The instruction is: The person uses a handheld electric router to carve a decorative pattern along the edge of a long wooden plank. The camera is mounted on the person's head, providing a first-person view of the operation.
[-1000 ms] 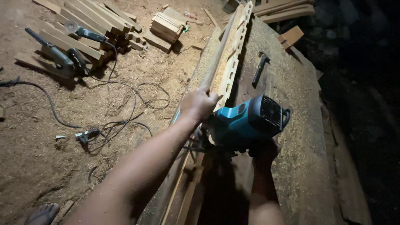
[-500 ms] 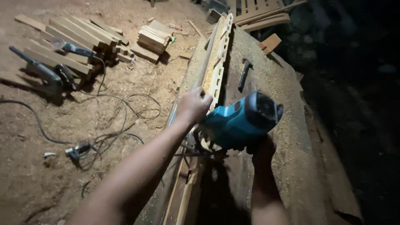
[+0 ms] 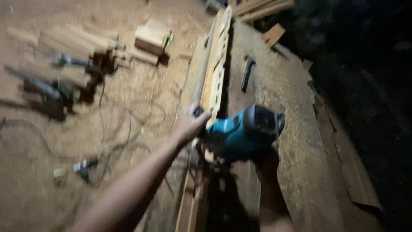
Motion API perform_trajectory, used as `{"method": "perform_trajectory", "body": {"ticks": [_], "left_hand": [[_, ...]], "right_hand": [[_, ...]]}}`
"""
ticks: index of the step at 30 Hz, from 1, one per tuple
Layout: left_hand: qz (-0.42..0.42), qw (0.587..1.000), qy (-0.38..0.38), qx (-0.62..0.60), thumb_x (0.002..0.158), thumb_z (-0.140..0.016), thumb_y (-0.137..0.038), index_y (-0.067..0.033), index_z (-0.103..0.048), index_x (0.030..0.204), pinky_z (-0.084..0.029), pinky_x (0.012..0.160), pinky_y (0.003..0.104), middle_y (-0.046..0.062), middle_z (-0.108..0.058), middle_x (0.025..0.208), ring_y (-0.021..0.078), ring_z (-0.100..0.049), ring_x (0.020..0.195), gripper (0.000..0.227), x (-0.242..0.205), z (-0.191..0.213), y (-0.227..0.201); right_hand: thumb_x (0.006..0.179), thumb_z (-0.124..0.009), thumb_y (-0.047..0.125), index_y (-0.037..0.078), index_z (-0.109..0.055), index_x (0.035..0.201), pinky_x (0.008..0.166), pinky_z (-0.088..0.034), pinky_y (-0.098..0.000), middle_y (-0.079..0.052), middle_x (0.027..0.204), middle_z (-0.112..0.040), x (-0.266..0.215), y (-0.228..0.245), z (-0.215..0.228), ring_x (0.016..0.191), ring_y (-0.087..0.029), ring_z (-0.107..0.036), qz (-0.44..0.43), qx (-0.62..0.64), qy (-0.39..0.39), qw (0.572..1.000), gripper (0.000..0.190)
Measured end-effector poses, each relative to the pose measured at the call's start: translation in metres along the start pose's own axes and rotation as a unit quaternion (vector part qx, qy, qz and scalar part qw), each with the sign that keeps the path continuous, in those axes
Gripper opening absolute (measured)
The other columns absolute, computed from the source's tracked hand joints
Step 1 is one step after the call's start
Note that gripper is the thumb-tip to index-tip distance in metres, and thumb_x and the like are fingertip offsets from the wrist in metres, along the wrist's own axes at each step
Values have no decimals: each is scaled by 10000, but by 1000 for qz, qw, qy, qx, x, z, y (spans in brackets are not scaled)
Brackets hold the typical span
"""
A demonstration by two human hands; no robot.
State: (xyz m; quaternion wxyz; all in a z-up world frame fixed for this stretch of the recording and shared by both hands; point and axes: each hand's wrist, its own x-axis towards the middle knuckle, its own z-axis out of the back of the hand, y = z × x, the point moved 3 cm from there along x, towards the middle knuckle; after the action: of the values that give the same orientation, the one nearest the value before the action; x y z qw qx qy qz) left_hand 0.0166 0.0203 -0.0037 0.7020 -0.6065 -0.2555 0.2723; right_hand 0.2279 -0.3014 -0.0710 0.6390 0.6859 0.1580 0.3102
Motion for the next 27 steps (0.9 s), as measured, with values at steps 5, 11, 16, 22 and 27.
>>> {"method": "perform_trajectory", "body": {"ticks": [5, 11, 16, 22, 27], "left_hand": [[22, 995, -40, 89, 868, -619, -534, -21, -737, 837, -527, 663, 474, 214, -687, 780, 376, -685, 711, 528, 10, -2, -13], [60, 994, -60, 73, 835, -600, -444, -37, -720, 864, -528, 653, 486, 218, -712, 774, 383, -707, 713, 425, -16, 8, -31], [34, 995, -63, 70, 851, -607, -429, -16, -715, 872, -547, 690, 467, 230, -708, 774, 391, -714, 730, 427, -40, 12, -38], [21, 993, -76, 89, 840, -612, -416, -51, -747, 888, -529, 711, 483, 209, -716, 815, 397, -695, 781, 392, -36, 15, -38], [12, 992, -76, 101, 864, -616, -424, -45, -741, 852, -529, 720, 474, 210, -713, 809, 389, -694, 774, 399, -44, 13, -40]], "right_hand": [[1042, -375, 291, 163, -609, 1223, 483, -500, -295, -29, 849, -647, 15, 3, -21, 631, -141, -614, -88, 194, -150, 965, 323], [1064, -359, 370, 181, -616, 1053, 307, -346, -262, 1, 615, -517, 0, 45, -49, 383, -122, -444, -108, 74, -141, 981, 319], [1090, -412, 327, 134, -571, 960, 381, -439, -274, -4, 683, -557, -29, 45, -49, 478, -133, -546, -85, 43, -178, 979, 281], [1072, -409, 332, 173, -591, 999, 364, -425, -261, 10, 687, -568, -22, 47, -53, 467, -118, -541, -136, 50, -210, 967, 253], [1059, -415, 297, 170, -571, 1067, 401, -457, -271, 3, 755, -601, -33, 62, -61, 525, -124, -575, -110, 40, -209, 971, 202]]}}
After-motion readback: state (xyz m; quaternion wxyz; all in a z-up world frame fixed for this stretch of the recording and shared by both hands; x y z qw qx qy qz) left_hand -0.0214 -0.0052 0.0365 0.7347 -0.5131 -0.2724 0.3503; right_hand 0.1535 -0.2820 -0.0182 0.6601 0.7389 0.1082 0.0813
